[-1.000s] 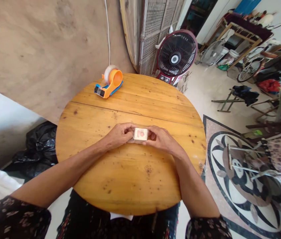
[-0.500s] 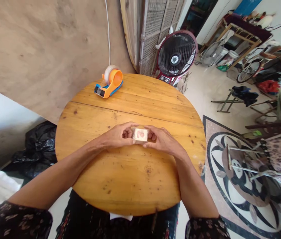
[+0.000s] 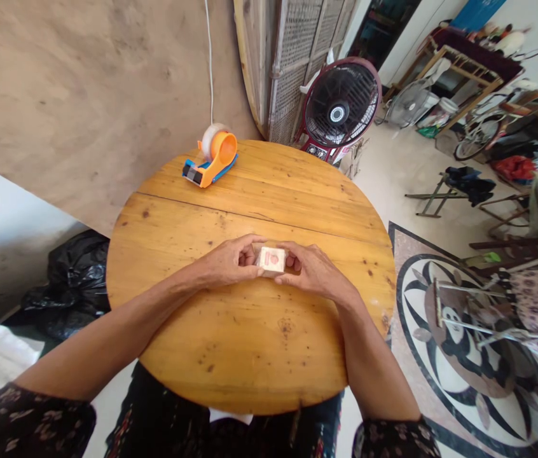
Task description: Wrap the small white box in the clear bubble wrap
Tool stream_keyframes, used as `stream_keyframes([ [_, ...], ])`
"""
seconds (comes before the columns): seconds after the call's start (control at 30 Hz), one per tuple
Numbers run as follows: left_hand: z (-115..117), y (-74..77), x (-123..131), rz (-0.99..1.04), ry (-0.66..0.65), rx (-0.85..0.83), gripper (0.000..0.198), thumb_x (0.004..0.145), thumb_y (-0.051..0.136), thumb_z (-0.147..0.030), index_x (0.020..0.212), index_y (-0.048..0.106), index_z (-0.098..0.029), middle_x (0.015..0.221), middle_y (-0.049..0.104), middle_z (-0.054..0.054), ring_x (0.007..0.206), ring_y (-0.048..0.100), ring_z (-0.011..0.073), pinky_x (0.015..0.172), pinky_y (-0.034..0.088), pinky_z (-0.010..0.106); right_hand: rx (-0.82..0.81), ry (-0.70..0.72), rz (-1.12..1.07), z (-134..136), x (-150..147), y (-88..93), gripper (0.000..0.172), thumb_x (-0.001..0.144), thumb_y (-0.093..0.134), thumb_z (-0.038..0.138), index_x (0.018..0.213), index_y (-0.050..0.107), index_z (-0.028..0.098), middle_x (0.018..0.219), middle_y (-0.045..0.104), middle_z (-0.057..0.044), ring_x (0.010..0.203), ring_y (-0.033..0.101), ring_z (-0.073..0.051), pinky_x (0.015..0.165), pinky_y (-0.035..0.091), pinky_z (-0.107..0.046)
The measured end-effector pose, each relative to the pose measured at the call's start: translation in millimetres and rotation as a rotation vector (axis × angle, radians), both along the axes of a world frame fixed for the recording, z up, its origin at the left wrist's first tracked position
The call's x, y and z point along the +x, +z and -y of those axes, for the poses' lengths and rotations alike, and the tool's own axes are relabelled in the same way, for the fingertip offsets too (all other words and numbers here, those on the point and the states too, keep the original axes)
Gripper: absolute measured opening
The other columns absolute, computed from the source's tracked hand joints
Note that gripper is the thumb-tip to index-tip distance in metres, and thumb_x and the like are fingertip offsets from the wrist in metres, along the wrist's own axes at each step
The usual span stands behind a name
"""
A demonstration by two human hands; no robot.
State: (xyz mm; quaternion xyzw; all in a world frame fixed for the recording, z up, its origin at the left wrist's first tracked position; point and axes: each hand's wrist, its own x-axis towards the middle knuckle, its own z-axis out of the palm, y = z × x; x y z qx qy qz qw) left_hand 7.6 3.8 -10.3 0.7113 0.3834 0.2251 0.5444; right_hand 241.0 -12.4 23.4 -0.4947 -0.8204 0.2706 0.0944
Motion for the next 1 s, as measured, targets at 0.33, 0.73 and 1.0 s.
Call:
stream_keyframes([
  [0.33, -1, 3.3, -5, -0.167, 0.056, 0.277, 0.064, 0.07, 0.07, -0.04, 0.129, 0.052, -0.022, 0.111, 0.053, 0.006, 0.077, 0.053, 0.0149, 0.069, 0.046, 0.029, 0.178, 0.048, -0.036, 3, 0, -0.9, 0.069, 0.071, 0.072, 0.052, 0.13, 0.05, 0.023, 0.133, 0.051, -0.01, 0.122, 0.046, -0.028, 0.1, 0.036, -0.042],
  [0.73, 3, 6.2, 3, -0.097, -0.01, 0.254, 0.047, 0.077, 0.065, -0.042, 0.121, 0.057, -0.028, 0.107, 0.059, 0.003, 0.085, 0.055, 0.0175, 0.074, 0.046, 0.029, 0.161, 0.073, -0.056, 0, -11, -7.6, 0.053, 0.077, 0.069, 0.046, 0.124, 0.057, 0.024, 0.119, 0.065, -0.007, 0.11, 0.056, -0.026, 0.097, 0.034, -0.041],
  [1.0, 0, 6.4, -6, -0.166, -0.068, 0.185, 0.07, 0.074, 0.066, -0.039, 0.138, 0.041, -0.026, 0.107, 0.057, 0.005, 0.077, 0.055, 0.0145, 0.068, 0.045, 0.026, 0.127, 0.066, 0.0, 1, 2, -5.3, 0.081, 0.074, 0.069, 0.052, 0.142, 0.037, 0.023, 0.139, 0.05, -0.012, 0.126, 0.046, -0.03, 0.103, 0.031, -0.045],
])
